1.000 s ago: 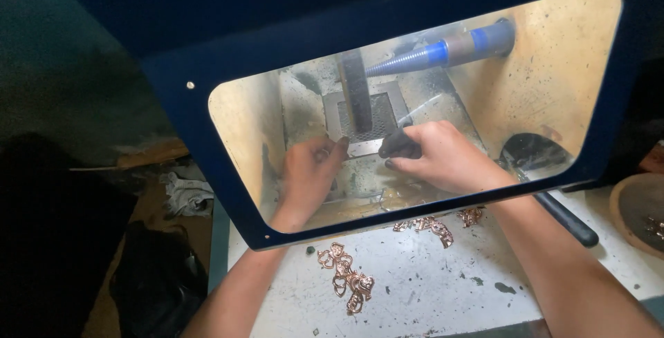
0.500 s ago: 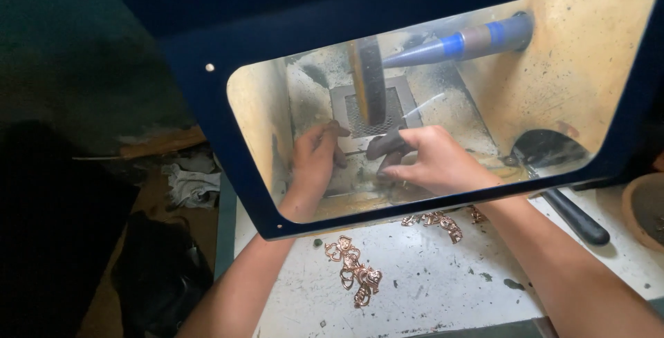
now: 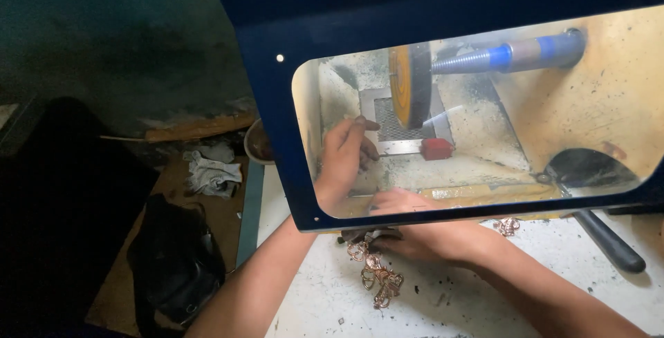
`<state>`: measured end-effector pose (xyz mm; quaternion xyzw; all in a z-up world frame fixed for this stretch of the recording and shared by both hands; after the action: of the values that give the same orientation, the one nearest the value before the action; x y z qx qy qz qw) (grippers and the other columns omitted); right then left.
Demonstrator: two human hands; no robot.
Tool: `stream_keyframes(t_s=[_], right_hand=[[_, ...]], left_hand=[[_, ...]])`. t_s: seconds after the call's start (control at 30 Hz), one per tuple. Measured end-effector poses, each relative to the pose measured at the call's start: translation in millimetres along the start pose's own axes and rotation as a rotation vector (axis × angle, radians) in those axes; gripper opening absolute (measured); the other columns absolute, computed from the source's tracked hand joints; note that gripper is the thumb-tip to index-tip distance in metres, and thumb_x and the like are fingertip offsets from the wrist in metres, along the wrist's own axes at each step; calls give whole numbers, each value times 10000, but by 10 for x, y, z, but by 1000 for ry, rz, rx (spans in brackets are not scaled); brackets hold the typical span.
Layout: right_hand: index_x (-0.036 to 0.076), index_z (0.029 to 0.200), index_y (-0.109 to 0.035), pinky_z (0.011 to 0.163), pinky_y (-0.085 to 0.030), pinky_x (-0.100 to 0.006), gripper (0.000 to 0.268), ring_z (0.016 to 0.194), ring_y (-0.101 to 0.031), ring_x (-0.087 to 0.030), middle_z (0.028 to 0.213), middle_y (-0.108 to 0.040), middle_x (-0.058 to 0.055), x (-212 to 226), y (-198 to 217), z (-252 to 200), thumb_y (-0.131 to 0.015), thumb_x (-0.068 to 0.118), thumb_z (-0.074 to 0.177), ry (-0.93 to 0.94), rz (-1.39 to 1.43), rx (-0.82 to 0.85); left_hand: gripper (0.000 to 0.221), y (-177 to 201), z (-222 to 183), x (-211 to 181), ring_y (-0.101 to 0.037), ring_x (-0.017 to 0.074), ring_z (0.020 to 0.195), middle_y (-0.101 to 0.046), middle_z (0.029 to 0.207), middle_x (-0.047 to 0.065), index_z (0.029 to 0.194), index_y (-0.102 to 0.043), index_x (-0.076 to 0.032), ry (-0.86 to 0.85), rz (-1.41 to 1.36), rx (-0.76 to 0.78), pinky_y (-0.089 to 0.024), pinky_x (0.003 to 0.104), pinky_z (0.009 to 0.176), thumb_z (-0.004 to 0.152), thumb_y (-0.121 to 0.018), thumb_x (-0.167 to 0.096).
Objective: Polishing small metal jewelry components using a bench-top polishing machine.
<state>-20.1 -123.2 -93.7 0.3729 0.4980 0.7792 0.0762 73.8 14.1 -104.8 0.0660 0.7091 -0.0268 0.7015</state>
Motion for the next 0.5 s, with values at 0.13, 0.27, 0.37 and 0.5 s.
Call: stream_keyframes(t_s=[0.13,0.27,0.37,0.5], right_hand=[[83,1143,-731,1078,-487,-510,309,1240,-653,-326,1134,-764,-145,179,108,47,-816,183,864,-205,-45,226],[139,1074,-738,909,-590,-467,260,1097,-712,-323,1086,-759,-76,3,-21,-4,-825,219,843,-223,31,132],[180,901,-770,717,-627,-358,94,836,-751,-269,861,-740,-20,-207,-59,-36,-833,201,834,-280,155,79],[135,873,-731,664,-600,-405,209,810,-769,-306,760,-773,-78,-98,245,77,-882,232,766,-434,330,-84]], left_hand=[[388,-4,32,70,-582,151,590,-685,672,144,1142,-721,-35,-18,0,6,-500,266,556,1091,-401,-248],[391,0,4,17,-595,160,616,-692,688,149,1143,-728,-33,-23,30,19,-528,281,603,1096,-405,-248],[386,-9,-5,12,-569,165,588,-676,667,158,1147,-715,-1,-58,20,13,-499,282,571,1083,-404,-222],[385,-24,-11,-20,-576,157,605,-683,671,142,1127,-728,-17,-66,46,7,-500,272,585,1088,-408,-228]])
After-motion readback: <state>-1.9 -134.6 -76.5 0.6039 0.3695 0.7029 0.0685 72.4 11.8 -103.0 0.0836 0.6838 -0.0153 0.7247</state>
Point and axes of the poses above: each hand's wrist, its own z-axis towards the middle knuckle, its own y-axis out of the back of the hand, x = y × z, the point moved 2 cm from there along z, towards the middle knuckle
